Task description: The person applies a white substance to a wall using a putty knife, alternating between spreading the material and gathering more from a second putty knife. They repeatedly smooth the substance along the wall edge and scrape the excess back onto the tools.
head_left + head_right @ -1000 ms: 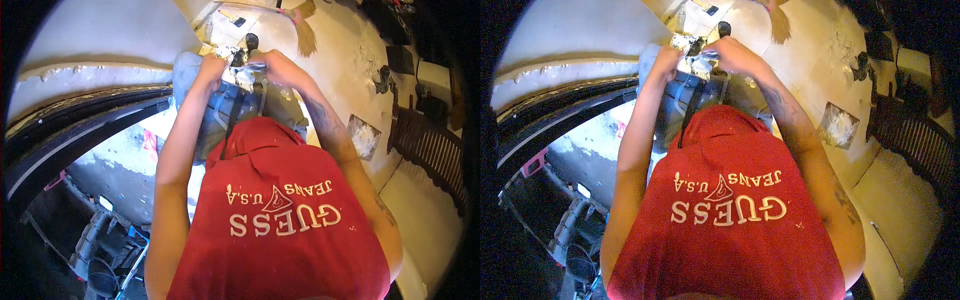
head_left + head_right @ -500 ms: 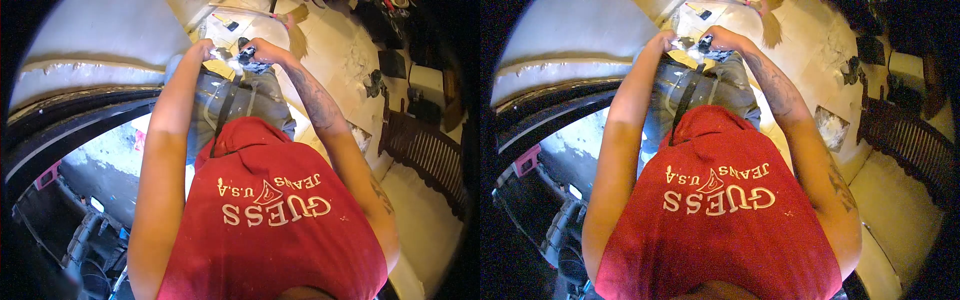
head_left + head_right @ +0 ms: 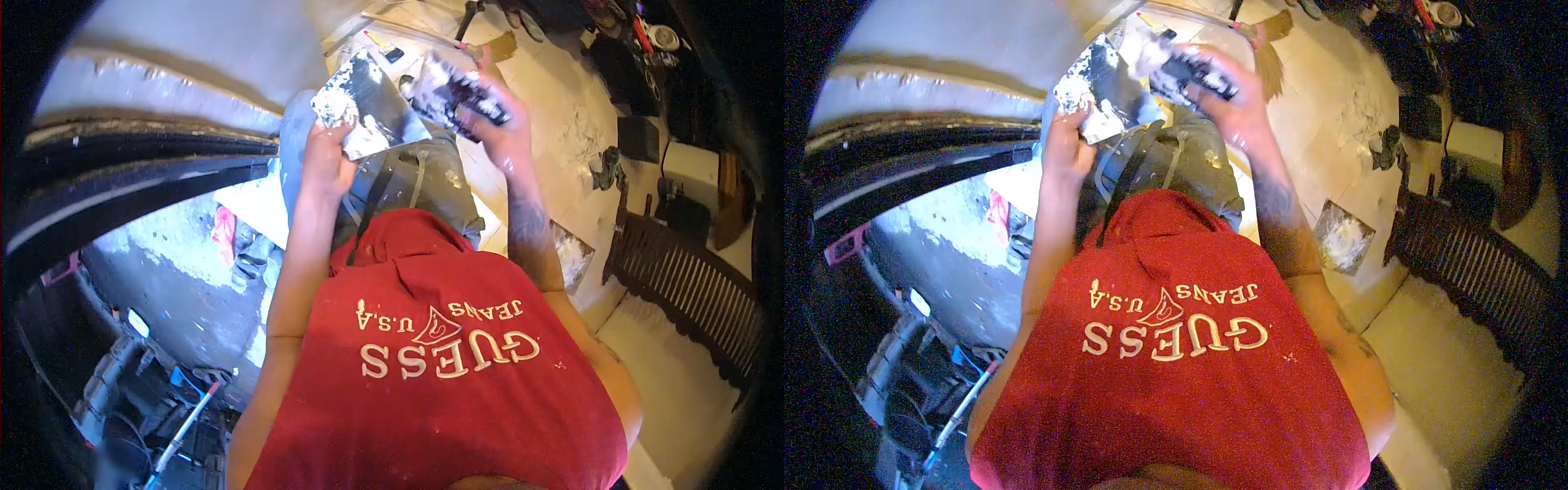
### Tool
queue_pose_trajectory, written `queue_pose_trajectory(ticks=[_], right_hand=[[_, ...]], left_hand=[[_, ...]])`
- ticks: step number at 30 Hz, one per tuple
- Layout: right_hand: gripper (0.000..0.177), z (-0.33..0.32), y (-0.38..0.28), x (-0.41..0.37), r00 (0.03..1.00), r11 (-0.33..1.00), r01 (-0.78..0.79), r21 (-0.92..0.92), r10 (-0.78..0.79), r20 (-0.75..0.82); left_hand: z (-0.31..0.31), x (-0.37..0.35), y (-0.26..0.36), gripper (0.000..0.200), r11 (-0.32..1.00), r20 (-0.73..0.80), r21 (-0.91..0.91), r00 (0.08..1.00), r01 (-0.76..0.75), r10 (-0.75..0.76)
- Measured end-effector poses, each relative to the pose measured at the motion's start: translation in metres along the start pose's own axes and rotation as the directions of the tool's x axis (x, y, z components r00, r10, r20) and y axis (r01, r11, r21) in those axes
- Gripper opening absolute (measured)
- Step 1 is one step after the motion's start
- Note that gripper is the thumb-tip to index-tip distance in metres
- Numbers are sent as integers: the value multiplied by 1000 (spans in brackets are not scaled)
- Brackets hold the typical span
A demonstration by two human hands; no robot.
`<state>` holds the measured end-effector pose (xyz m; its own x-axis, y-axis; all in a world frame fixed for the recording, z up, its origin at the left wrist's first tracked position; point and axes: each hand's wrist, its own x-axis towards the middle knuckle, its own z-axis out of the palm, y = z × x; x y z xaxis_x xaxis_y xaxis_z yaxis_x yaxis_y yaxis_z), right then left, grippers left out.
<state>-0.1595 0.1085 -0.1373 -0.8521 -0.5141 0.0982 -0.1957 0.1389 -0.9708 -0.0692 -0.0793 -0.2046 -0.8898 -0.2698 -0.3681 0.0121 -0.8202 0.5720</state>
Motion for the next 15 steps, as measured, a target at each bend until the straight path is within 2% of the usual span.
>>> queue_pose_trajectory(ticks=[1,3,6,7,9,10,12,13,14,15], right_hand=[[43,11,-3,-3,990,994,105,-13,-103,93],[47,25,0,0,886,923,358,-144,-287,363],[53,33,34,-14,879,885,392,-251,-280,385],[53,31,49,-18,876,857,391,-337,-233,423],[53,13,91,-23,868,760,407,-507,-150,473],[57,3,111,-27,889,833,318,-452,-95,449],[57,-16,124,-31,967,936,157,-316,-80,244],[58,-16,110,-30,986,970,83,-230,-47,159],[66,-19,93,-35,969,970,-241,-45,243,46],[69,-14,76,-37,970,946,-243,216,234,66]], left_hand=[[2,-4,0,32,1000,3,-14,1000,-23,24],[11,-11,3,32,997,0,-38,998,-60,60],[0,-18,2,34,996,-46,69,997,-63,67],[2,-18,4,37,994,-65,90,995,-69,75],[4,-24,5,36,996,-116,23,989,-87,89],[13,-28,10,35,993,-111,-14,987,-117,115],[28,-27,19,32,985,-106,64,980,-163,169],[31,-29,17,30,978,-122,92,973,-188,198],[10,-18,9,26,964,-53,169,975,-205,217],[17,-17,10,24,977,-54,164,988,-137,147]])
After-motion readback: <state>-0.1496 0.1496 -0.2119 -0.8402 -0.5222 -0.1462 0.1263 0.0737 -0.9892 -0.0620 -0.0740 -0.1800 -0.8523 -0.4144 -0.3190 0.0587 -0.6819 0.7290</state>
